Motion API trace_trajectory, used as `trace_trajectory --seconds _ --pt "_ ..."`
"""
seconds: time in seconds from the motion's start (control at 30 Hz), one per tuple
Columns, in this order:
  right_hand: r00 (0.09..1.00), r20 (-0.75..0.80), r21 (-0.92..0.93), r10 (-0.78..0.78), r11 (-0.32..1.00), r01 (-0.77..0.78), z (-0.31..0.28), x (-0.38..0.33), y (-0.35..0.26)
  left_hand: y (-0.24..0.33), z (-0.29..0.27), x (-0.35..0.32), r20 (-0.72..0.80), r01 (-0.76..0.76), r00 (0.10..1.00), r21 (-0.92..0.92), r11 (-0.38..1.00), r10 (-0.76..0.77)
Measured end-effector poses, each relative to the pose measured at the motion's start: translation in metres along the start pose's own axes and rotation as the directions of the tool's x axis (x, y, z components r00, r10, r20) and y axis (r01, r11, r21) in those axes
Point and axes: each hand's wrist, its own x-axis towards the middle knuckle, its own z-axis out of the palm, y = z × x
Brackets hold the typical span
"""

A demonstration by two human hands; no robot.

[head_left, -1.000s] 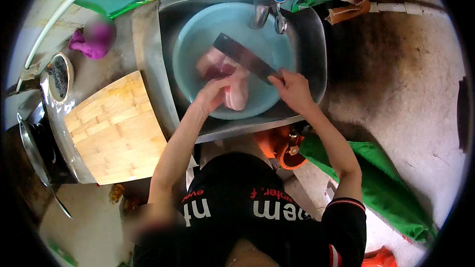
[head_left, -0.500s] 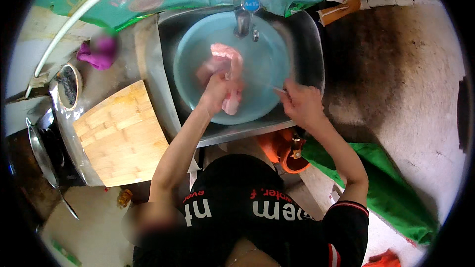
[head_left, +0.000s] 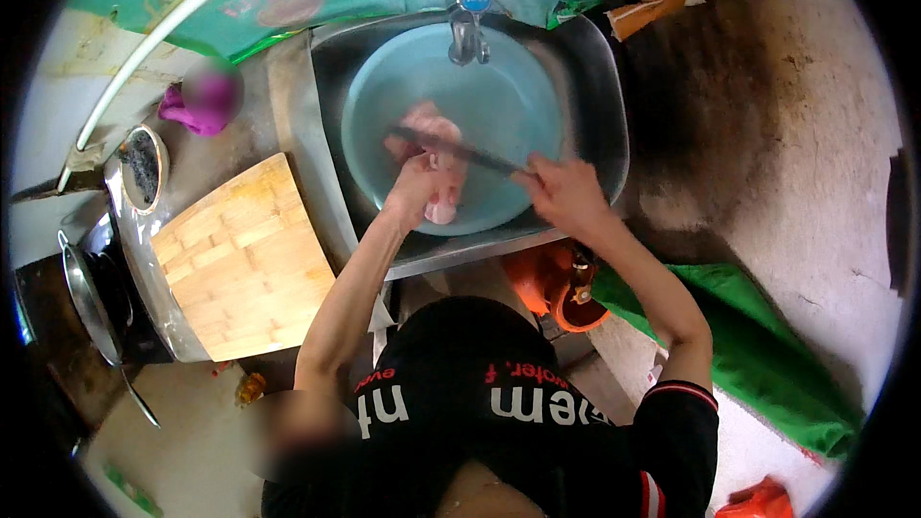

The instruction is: The person cleans a piece of raw meat in a blue basin using a cleaver to scrape the surface and running water from the tap. They repeatedly rinse and scrape the meat, handling it with both hands to ensure it is clean.

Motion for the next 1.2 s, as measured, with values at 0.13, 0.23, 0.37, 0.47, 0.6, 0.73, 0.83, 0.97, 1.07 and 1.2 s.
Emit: trace_trajectory --seconds 0.13,0.23,0.37,0.47,0.6,0.73,0.83,0.97,1.07,1.2 --pt "0.988 0.088 0.249 0.127 0.958 -0.145 0.021 0.005 0.019 -0.009 -0.005 0.003 0.031 0.022 0.999 0.029 0.999 -0.023" --pt "0.992 0.011 0.237 0.125 0.964 -0.124 0.031 0.013 0.038 -0.006 0.000 -0.003 0.016 -0.001 1.000 -0.022 1.000 0.002" --pt "0.960 0.136 0.093 0.244 0.962 -0.258 0.016 0.025 0.039 -0.011 -0.005 0.002 0.054 0.054 0.997 -0.029 0.998 -0.053" --pt "0.970 0.174 0.118 0.172 0.974 -0.194 0.015 0.019 0.022 -0.015 -0.011 0.009 0.057 0.052 0.997 -0.092 0.994 -0.047" --pt "0.955 0.212 0.233 0.207 0.938 -0.255 0.031 0.018 0.038 -0.010 -0.006 0.004 0.080 0.056 0.995 -0.004 0.998 -0.056" --pt "0.988 0.056 -0.001 0.145 0.989 -0.145 0.029 0.041 0.055 -0.017 -0.015 0.009 0.030 0.043 0.999 0.001 0.999 -0.043" --pt "0.999 -0.011 -0.067 0.033 0.997 -0.033 0.015 0.055 0.025 -0.024 -0.017 0.016 -0.046 0.042 0.998 -0.107 0.993 -0.047" --pt "0.953 -0.133 -0.004 -0.274 0.961 0.275 0.017 0.068 -0.044 -0.037 -0.020 0.035 -0.083 0.080 0.993 -0.023 0.997 -0.081" --pt "0.807 -0.233 0.047 -0.542 0.823 0.566 0.041 0.078 -0.092 -0.027 -0.018 0.037 -0.127 -0.205 0.968 0.088 0.975 0.215" --pt "0.759 -0.219 0.100 -0.613 0.760 0.642 0.065 0.087 -0.141 -0.022 -0.016 0.036 -0.134 -0.610 0.780 0.057 0.790 0.611"
